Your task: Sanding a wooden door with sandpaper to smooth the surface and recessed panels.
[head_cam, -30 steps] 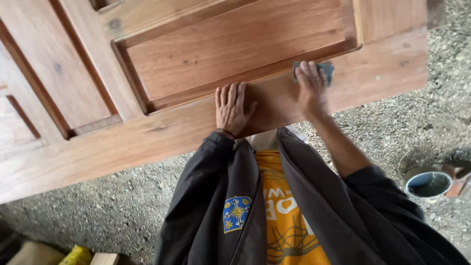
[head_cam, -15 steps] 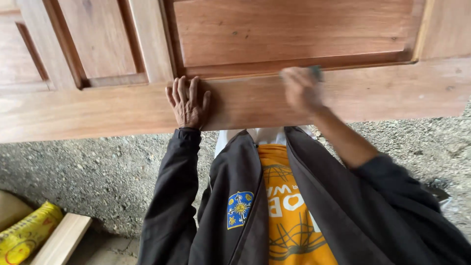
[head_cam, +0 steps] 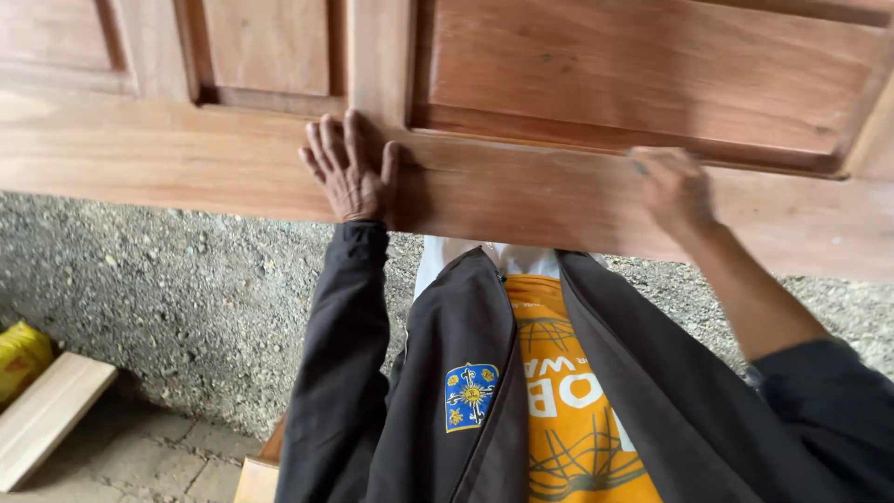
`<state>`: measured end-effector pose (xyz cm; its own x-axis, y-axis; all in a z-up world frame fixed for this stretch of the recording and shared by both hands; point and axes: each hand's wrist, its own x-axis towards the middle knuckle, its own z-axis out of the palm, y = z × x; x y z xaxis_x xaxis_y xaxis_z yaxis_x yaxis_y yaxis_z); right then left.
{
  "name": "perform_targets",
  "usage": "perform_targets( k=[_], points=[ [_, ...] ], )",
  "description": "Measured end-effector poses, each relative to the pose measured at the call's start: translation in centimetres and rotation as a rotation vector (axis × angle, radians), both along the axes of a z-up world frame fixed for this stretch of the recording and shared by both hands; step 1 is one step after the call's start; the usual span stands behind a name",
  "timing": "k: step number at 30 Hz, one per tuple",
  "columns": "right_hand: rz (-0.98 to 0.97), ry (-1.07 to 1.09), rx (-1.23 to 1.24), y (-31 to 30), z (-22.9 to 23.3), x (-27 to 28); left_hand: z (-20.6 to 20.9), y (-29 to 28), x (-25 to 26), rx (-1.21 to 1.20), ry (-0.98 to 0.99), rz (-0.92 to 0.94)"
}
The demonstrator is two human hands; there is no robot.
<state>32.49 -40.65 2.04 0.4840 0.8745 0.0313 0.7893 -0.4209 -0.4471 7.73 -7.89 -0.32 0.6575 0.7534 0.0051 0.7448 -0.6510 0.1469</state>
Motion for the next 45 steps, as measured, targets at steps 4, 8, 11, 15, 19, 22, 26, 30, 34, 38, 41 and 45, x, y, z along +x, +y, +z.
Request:
perform_targets(
  k=[4, 8, 11, 15, 19, 22, 26, 30, 34, 38, 41, 45],
  points=[
    [0.248, 0.004, 0.153, 14.3, 0.3, -6.4, 0.1, 0.3, 0.1, 0.017, -0.047, 0.017],
    [0.272, -0.096, 0.211, 24.1, 0.2, -11.4, 0.3, 0.0, 0.1, 0.002, -0.048, 0.019],
    [0.407, 0.036, 0.182, 20.4, 1.2, -8.7, 0.9, 0.1, 0.3, -0.008, -0.063, 0.029],
    [0.3, 0.05, 0.075, 10.9, 1.1, -4.2, 0.7, 0.2, 0.2, 0.026, -0.079, 0.024],
    [0.283, -0.009, 0.063, 13.9, 0.4, -6.2, 0.6, 0.1, 0.1, 0.02, -0.065, 0.024],
    [0.332, -0.041, 0.166, 20.6, 0.0, -9.7, 0.8, 0.1, 0.2, 0.002, -0.051, 0.031],
    [0.323, -0.086, 0.184, 21.6, 1.0, -10.5, 0.7, 0.3, 0.1, -0.037, -0.001, 0.013],
    [0.189, 0.012, 0.143, 9.4, -0.4, -5.0, 1.0, 0.2, 0.5, -0.168, 0.057, 0.012],
    [0.042, -0.043, -0.08, -6.5, -2.3, 2.9, -0.1, 0.1, 0.2, -0.038, 0.022, -0.001],
    [-0.032, -0.263, -0.168, -15.1, -4.0, 7.1, -1.9, 0.1, 0.0, -0.062, 0.087, 0.04],
    [-0.103, -0.128, -0.041, -8.0, -4.3, 3.0, -1.4, -3.1, 2.2, 0.012, 0.074, 0.017],
    [0.059, -0.236, 0.036, 1.4, -2.0, 0.4, -0.7, -10.0, 7.3, 0.02, -0.02, -0.154]
  ],
)
